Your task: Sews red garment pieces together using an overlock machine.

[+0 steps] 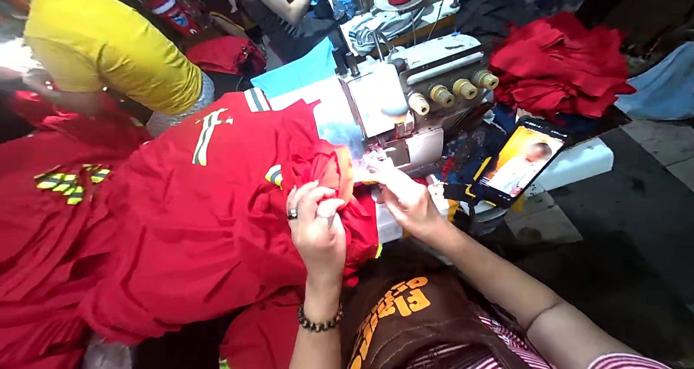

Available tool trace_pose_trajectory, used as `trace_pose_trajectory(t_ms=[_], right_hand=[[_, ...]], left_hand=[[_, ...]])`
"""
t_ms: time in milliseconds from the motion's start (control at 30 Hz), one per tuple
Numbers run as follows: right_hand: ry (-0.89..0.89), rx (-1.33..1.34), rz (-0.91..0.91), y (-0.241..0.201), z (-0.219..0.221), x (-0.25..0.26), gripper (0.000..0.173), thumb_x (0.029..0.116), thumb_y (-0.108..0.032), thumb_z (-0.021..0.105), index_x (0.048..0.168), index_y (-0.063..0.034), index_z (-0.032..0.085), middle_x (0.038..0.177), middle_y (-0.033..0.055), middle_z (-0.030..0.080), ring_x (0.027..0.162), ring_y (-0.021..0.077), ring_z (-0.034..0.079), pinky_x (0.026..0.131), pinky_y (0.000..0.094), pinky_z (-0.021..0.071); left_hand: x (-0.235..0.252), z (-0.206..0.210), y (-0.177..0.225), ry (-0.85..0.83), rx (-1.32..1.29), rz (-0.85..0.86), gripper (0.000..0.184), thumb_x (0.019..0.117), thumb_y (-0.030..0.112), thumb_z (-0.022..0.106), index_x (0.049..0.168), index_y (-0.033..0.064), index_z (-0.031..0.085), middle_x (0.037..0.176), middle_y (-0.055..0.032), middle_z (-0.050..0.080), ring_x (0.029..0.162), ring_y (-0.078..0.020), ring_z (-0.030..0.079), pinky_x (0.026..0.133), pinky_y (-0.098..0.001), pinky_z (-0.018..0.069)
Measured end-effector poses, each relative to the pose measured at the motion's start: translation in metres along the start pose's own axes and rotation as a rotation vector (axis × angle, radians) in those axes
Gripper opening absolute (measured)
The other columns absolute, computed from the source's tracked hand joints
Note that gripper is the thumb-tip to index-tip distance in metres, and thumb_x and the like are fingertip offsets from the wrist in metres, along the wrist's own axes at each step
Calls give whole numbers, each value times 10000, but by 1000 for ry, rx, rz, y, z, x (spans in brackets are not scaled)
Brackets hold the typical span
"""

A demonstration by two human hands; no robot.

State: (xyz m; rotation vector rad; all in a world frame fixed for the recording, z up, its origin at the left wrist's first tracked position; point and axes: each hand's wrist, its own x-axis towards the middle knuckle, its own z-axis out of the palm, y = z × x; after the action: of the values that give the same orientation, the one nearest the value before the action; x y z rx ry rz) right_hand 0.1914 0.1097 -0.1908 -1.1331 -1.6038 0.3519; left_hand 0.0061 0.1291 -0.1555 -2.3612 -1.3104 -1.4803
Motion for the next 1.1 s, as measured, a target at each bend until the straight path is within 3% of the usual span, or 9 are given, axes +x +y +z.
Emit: trace_pose_trajectory(t_ms=[167,367,467,600,733,800,933,1000,1100], right_hand=[[-106,-15,-35,-5,2,-4,236,978,-3,549,1180,-7,671,923,101,730,729,179,699,690,360,606],[-22,-354,188,17,-53,-5,266,983,-56,576,1237,-62,656,1121,98,735,1035,276,712,921,505,566],[-107,49,102,-7,-79,-15,288,1065,-289,512,1138,-80,695,1130,26,701,1134,120,634,1002,373,526],[-697,829,98,-51,-77,-33,616,1045,-650,292,804,-152,563,732,-144,534,753,-123,518,680,102,413],[-593,1242,234,-63,-68,-27,702,900,-832,365,1174,-268,682,1039,-141,708,1001,-24,639,885,211,515],[-520,1286,243,-62,-66,-20,735,900,-823,377,1261,-252,667,1070,-103,719,1030,14,652,925,238,519],[-577,1122,249,-67,-58,-8,681,935,-775,412,1195,-177,608,1032,-86,676,1008,17,620,908,239,495],[-629,788,111,-69,-59,4,626,1075,-513,405,1359,20,569,1207,48,703,1111,92,663,985,291,544],[-506,439,91,-58,-50,8,259,997,-57,605,1225,37,685,1139,107,726,1042,119,699,943,298,584]], left_hand=[[-28,-6,15,9,-54,49,160,934,8,637,844,92,739,1004,-86,739,1150,-294,652,1121,-525,428],[-31,13,31,-399,-75,208,140,972,102,644,996,132,779,962,-45,756,1043,-234,700,1102,-641,361],[2,-10,49,-510,-469,296,168,1026,135,598,1022,168,763,1002,1,738,1104,-163,655,1135,-516,364],[52,-33,50,-357,-554,196,87,956,135,700,1017,95,747,1160,-81,668,1161,-175,606,1022,-368,487],[53,-60,33,-372,-706,-102,246,1012,311,632,1178,129,645,1048,42,659,925,-56,638,831,-243,555],[37,-79,22,-526,-790,-148,419,1011,541,550,1213,188,651,1076,86,682,981,-35,644,872,-251,548],[9,-102,-7,-384,-676,-268,135,937,198,720,1070,203,738,1018,111,734,916,-18,691,826,-231,596],[10,-117,-43,-209,-583,-324,187,934,80,696,1104,149,735,1050,88,739,928,-30,692,834,-241,592],[2,-129,-116,-19,-346,-475,226,926,-33,644,1148,-4,677,1083,16,714,951,-20,673,866,-240,573]])
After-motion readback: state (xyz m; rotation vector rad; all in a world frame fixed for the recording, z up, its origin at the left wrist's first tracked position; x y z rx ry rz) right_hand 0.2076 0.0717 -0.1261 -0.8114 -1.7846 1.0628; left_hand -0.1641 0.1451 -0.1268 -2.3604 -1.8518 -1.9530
